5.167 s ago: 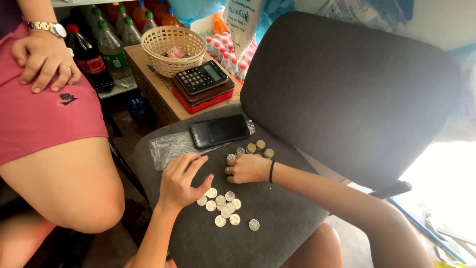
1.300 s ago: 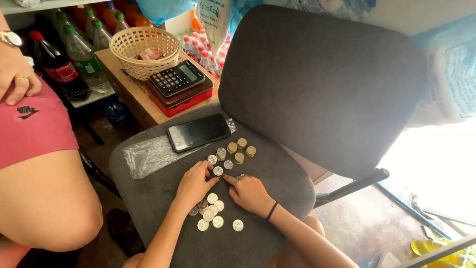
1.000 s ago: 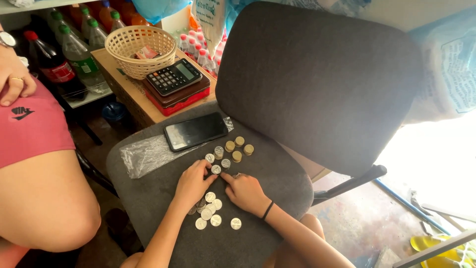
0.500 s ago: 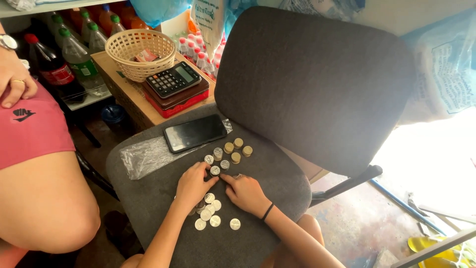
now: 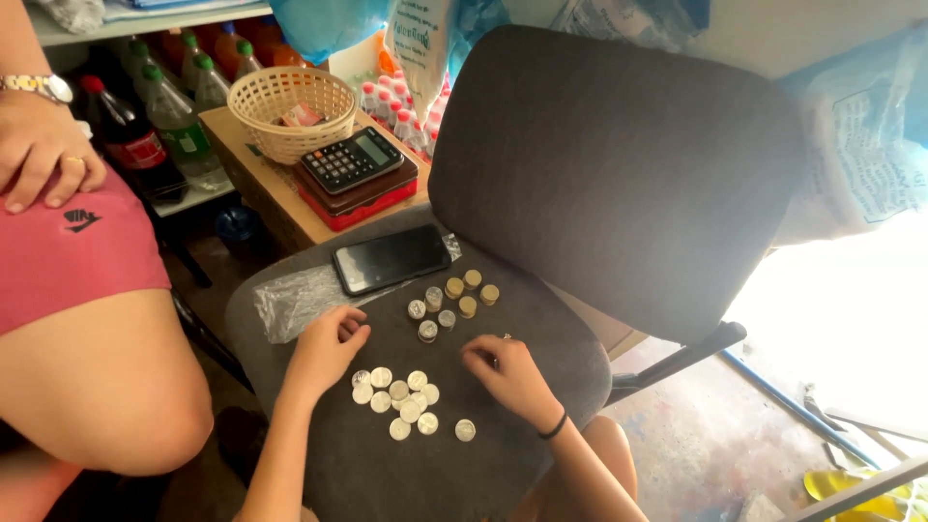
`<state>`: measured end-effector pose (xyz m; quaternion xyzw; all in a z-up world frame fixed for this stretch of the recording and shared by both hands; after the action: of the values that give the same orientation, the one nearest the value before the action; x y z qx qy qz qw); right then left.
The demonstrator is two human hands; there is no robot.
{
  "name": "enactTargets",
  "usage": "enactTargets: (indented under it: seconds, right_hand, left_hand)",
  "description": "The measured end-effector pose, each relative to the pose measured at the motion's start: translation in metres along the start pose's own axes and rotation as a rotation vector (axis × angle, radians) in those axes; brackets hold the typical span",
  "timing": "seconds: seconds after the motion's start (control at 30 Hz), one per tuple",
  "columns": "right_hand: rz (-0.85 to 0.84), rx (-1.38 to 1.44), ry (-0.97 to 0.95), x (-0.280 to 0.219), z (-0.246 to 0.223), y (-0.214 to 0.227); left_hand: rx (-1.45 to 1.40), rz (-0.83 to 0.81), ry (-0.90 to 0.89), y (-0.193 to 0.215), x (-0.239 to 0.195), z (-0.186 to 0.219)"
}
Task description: The person sorts and stacks coins on a chair seat, separating them into piles by denomination. They repeatedly pick up coins, align them, and place them into neat stacks while occasionally adjusting the arrangement.
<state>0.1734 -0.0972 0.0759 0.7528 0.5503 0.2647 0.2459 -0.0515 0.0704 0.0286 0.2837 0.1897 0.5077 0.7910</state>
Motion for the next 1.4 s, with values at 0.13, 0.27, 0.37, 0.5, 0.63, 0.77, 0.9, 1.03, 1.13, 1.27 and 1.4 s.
enactTargets:
  seconds: [0.13,0.27,0.37,0.5,0.63,0.77,0.9,1.03,1.13,1.27,1.4]
  right_hand:
    - [-0.252,-0.384,0.022,-0.042,0.015,-0.028]
    - [-0.323,-0.311,0.068,-0.061,0.03,-0.039]
    - [-0.324,-0.28,0.088,-0.063,0.031,-0.04]
    - [-0.411,-0.296,0.077,-0.061,0.03,-0.044]
    - [-0.394,-0.043,-0.072,-0.037,0.054,-0.038]
    - [-0.211,0.803,-0.427,-0.017,0.081,-0.046]
    - [-0.122,1.404,-0.748,-0.006,0.086,-0.068]
    - [-0.219,1.534,-0.798,0.005,0.089,-0.097]
    - [-0.144,1.547,-0.796,0.015,0.082,-0.105]
    - [0.068,1.606,-0.825,0.014,0.056,-0.091]
    - [0.046,1.735,-0.907,-0.001,-0.017,-0.07]
  left_hand:
    - [0.046,-0.153,0.111,0.009,-0.026,0.025]
    - [0.182,-0.279,-0.138,-0.029,-0.037,0.028]
    - [0.288,-0.32,-0.272,-0.055,-0.039,0.023]
    - [0.351,-0.321,-0.309,-0.066,-0.036,0.024]
    - [0.371,-0.369,-0.295,-0.065,-0.033,0.031]
    - [0.335,-0.402,-0.335,-0.052,-0.034,0.042]
    - [0.352,-0.441,-0.322,-0.059,-0.029,0.037]
    - [0.321,-0.441,-0.305,-0.058,-0.024,0.033]
    - [0.16,-0.409,-0.203,-0.035,-0.025,0.042]
    - [-0.094,-0.246,-0.264,-0.024,-0.017,0.042]
    - [-0.327,-0.141,-0.487,-0.034,-0.027,0.067]
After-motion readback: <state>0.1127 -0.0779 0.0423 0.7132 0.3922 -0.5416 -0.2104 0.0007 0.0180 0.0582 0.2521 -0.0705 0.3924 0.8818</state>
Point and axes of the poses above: each hand's wrist, its own x-axis towards the middle knuckle, its own y-axis out of the back of the hand, z = x × y, the point moved 5 cm from there along x, towards the middle knuckle, and after that the axes turned 5 degrees about z, right-handed, at the moved point
